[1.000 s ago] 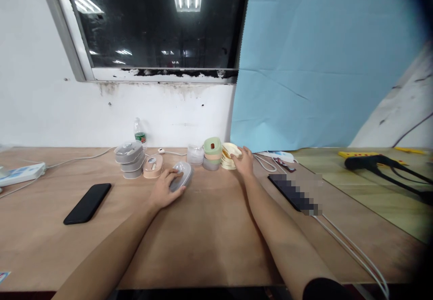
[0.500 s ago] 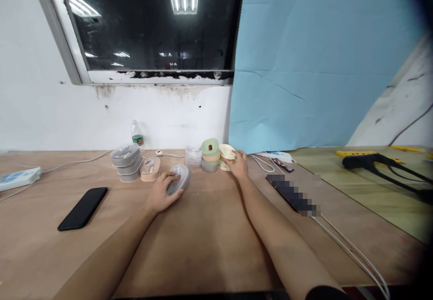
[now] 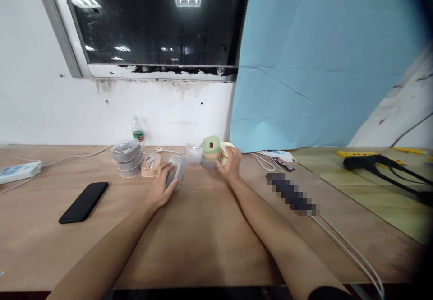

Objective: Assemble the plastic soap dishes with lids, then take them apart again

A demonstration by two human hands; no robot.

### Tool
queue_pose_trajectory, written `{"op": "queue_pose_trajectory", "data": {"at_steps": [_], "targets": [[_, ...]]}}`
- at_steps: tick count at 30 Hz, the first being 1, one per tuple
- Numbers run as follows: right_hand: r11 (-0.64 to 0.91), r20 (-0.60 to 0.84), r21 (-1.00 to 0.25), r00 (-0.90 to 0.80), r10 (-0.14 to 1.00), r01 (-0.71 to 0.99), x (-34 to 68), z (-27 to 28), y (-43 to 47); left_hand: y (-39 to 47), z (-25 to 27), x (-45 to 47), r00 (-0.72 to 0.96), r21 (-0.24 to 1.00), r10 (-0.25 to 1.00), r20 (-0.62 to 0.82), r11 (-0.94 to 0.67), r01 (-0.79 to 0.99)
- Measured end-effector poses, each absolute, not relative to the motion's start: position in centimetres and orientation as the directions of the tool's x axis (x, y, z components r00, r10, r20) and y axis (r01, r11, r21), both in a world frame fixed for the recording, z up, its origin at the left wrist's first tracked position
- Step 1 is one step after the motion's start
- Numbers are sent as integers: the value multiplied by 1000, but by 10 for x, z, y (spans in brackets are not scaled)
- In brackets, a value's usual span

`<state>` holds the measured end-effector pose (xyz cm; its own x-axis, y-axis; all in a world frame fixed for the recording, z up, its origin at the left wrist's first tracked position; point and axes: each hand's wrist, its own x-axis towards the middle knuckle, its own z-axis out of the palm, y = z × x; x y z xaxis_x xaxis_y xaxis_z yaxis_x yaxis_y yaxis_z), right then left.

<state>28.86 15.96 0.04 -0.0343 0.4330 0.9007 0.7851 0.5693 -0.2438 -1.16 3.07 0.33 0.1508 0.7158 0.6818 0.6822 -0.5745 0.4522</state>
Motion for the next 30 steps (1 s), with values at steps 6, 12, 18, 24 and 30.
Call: {"op": "queue_pose_trajectory", "data": {"at_steps": [6, 12, 18, 24, 30], "targets": [[921, 717, 56, -657, 232, 386, 190, -14, 107, 38, -5, -13, -5, 531, 694, 720, -546, 648], [942, 748, 39, -635, 193, 333, 166, -11, 85, 41, -8, -14, 26, 548, 726, 687, -541, 638], [948, 790, -26, -575, 213, 316, 176, -5, 87, 37, -3, -10, 123, 503, 688, 715, -629, 592], [903, 838, -117, -447, 313, 413, 182, 0, 87, 35, -4, -8, 77, 533, 701, 709, -605, 592], [915, 798, -126, -509, 324, 384, 191, 1, 92, 35, -6, -8, 131, 618, 769, 626, -592, 517]]}}
